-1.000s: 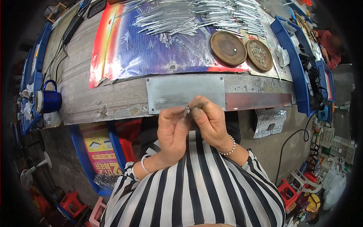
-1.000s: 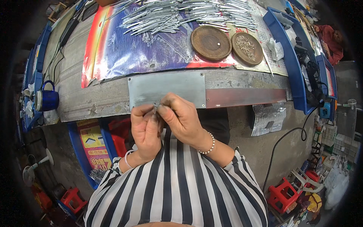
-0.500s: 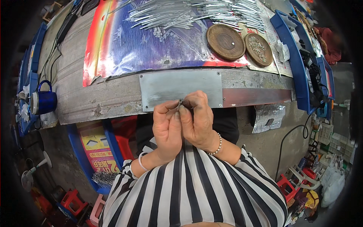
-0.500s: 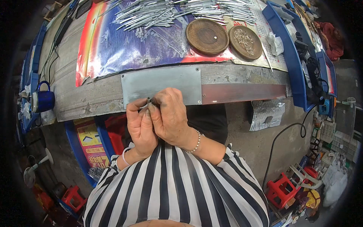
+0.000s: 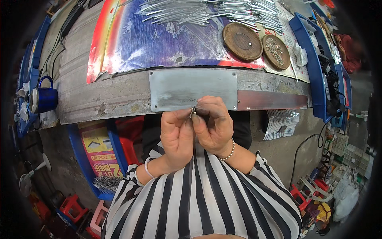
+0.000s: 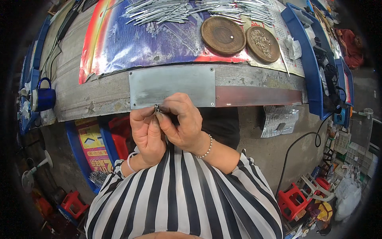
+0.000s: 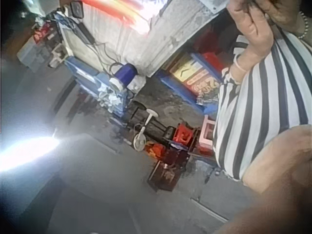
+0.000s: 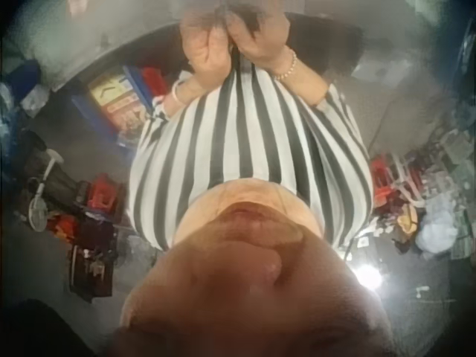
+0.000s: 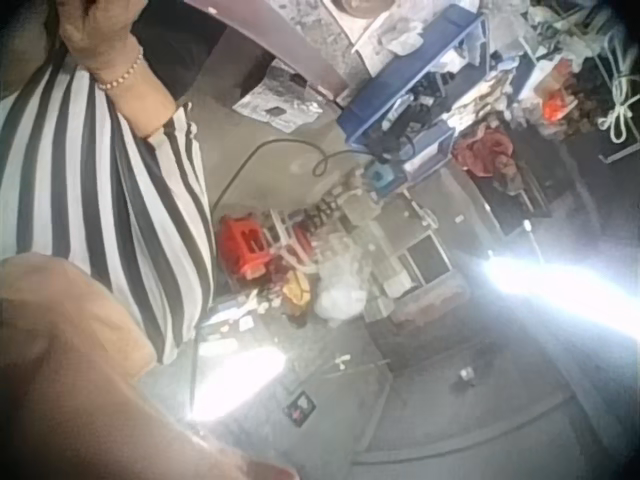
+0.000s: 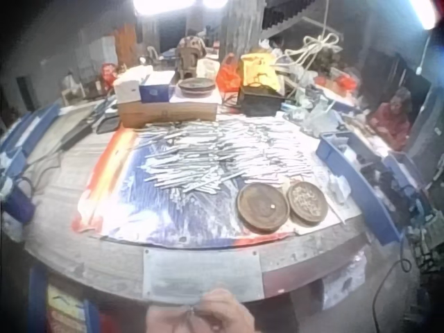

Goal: The person assembles metal components by attaching small fasteners to metal strips by hand, then places the finished pieces into a plastic crate.

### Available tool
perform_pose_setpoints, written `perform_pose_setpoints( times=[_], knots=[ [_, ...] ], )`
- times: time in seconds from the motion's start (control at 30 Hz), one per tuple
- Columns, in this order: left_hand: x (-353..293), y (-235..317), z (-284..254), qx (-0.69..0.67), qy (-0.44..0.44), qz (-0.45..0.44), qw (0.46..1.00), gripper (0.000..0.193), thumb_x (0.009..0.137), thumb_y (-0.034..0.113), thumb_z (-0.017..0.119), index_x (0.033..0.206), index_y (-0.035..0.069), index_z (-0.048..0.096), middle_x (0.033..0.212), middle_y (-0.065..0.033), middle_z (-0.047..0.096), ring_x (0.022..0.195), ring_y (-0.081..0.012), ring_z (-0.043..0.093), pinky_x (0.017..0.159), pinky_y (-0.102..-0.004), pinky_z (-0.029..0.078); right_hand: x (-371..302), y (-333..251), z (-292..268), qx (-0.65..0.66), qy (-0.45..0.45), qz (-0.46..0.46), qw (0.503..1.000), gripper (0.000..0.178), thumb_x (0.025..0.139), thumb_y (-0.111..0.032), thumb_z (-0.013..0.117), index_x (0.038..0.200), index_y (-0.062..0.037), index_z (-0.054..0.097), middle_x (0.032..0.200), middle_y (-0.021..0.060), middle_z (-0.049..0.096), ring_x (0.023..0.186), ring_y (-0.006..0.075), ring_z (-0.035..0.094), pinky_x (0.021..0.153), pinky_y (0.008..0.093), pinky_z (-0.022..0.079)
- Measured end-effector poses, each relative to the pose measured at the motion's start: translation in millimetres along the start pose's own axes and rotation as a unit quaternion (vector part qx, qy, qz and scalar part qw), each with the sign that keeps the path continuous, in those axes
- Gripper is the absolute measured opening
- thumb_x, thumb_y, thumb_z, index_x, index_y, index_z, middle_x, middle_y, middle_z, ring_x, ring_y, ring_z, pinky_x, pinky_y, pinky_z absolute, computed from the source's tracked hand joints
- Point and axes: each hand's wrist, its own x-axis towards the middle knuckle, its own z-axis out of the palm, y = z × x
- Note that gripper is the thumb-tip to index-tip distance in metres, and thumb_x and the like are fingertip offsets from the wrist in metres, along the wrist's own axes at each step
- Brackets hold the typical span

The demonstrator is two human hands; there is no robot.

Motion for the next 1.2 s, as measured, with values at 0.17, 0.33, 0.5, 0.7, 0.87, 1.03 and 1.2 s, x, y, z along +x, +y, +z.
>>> perform_pose_setpoints(
  times=[0.17, 0.33, 0.5, 0.7, 0.87, 1.03, 1.2],
  knots=[
    [-3, -3, -8, 0.018, -0.019, 0.01, 1.0, 0.021, 0.096, 0.001, 0.039, 0.117, 0.0, 0.04, 0.108, -0.0099, 0.054, 0.1, -0.0126, 0.053, 0.09, -0.0261, 0.04, -9, 3, 6, -0.041, -0.007, -0.04, 0.998, 0.017, 0.081, -0.002, 0.062, 0.094, 0.0007, 0.051, 0.08, 0.0104, 0.056, 0.067, 0.0271, 0.053, 0.072, 0.0384, 0.044],
    [-2, -6, -11, 0.051, -0.016, 0.001, 0.999, 0.021, 0.096, 0.001, 0.039, 0.117, 0.0, 0.04, 0.107, -0.0093, 0.054, 0.099, -0.0116, 0.052, 0.089, -0.0257, 0.041, -11, 5, 12, -0.074, -0.005, -0.024, 0.997, 0.014, 0.082, -0.002, 0.06, 0.093, -0.0004, 0.051, 0.079, 0.01, 0.055, 0.066, 0.0268, 0.052, 0.07, 0.0375, 0.042],
    [2, -7, -9, 0.068, -0.002, -0.011, 0.998, 0.02, 0.096, 0.002, 0.04, 0.116, 0.0, 0.041, 0.1, -0.0061, 0.054, 0.089, -0.0092, 0.052, 0.081, -0.0235, 0.042, -13, 2, 15, -0.067, 0.005, 0.032, 0.997, 0.012, 0.083, -0.002, 0.059, 0.091, -0.0004, 0.05, 0.078, 0.0111, 0.056, 0.065, 0.0264, 0.053, 0.066, 0.034, 0.043],
    [4, -4, -8, -0.057, -0.04, -0.048, 0.996, 0.024, 0.095, 0.0, 0.04, 0.119, 0.0, 0.04, 0.102, -0.0077, 0.055, 0.084, -0.0071, 0.053, 0.074, -0.0207, 0.044, 12, 6, -9, 0.151, -0.086, 0.155, 0.972, 0.023, 0.093, -0.016, 0.053, 0.084, 0.0049, 0.054, 0.074, 0.0119, 0.055, 0.06, 0.019, 0.052, 0.055, 0.0272, 0.042],
    [4, -1, -12, -0.063, -0.049, -0.01, 0.997, 0.026, 0.096, 0.001, 0.039, 0.121, -0.001, 0.039, 0.106, -0.0093, 0.056, 0.09, -0.0095, 0.055, 0.078, -0.0216, 0.045, 18, 12, 2, -0.002, -0.099, -0.038, 0.994, 0.02, 0.085, -0.017, 0.063, 0.081, 0.0008, 0.053, 0.064, 0.0092, 0.051, 0.051, 0.0218, 0.049, 0.046, 0.0289, 0.04],
    [1, 5, -15, -0.018, -0.032, -0.052, 0.998, 0.024, 0.096, 0.003, 0.039, 0.12, -0.002, 0.041, 0.105, -0.0091, 0.057, 0.088, -0.0089, 0.054, 0.078, -0.0218, 0.045, 6, -1, 8, -0.077, -0.092, 0.005, 0.993, 0.021, 0.088, -0.015, 0.06, 0.078, 0.0006, 0.049, 0.061, 0.0102, 0.049, 0.047, 0.025, 0.047, 0.044, 0.0306, 0.038],
    [-3, 4, -21, -0.057, -0.056, -0.051, 0.995, 0.023, 0.097, 0.004, 0.039, 0.12, -0.001, 0.04, 0.098, -0.0062, 0.055, 0.087, -0.0072, 0.052, 0.075, -0.0213, 0.044, 13, -7, 2, 0.101, -0.091, 0.155, 0.979, 0.022, 0.094, -0.014, 0.051, 0.082, 0.0045, 0.051, 0.068, 0.0122, 0.053, 0.053, 0.019, 0.052, 0.05, 0.028, 0.042]
  ],
)
